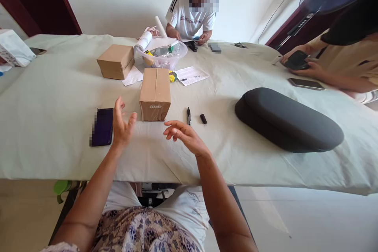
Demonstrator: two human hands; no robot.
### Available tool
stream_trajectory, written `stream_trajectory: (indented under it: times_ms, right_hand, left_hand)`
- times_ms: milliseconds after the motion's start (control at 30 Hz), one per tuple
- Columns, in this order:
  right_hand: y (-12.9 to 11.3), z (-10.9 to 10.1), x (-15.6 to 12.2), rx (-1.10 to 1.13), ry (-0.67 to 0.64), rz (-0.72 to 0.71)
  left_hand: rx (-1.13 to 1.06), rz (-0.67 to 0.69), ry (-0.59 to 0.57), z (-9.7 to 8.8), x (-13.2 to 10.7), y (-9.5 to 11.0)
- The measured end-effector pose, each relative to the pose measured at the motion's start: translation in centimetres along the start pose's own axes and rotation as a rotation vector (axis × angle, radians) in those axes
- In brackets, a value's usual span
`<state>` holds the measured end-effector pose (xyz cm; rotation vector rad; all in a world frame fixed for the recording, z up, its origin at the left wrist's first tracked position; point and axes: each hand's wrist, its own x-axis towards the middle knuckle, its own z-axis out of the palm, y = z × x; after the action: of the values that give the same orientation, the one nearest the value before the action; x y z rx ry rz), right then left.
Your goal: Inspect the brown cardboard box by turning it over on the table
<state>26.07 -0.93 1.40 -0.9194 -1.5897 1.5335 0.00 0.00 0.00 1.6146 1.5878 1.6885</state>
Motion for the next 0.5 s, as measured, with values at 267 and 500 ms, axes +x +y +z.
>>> stream_trajectory:
  times_ms: [267, 500]
  right_hand:
    - [0.0, -2.3, 6.6, -0.196, 0.481, -0.395]
    - [7.0, -0.5, 8.0, -0.367, 0.482, -0.281]
  left_hand:
    - [-0.295, 0.024, -0.139, 6.8, 2.1, -1.1]
    - [-0.211, -0.141, -0.267, 7.2, 0.5, -1.9]
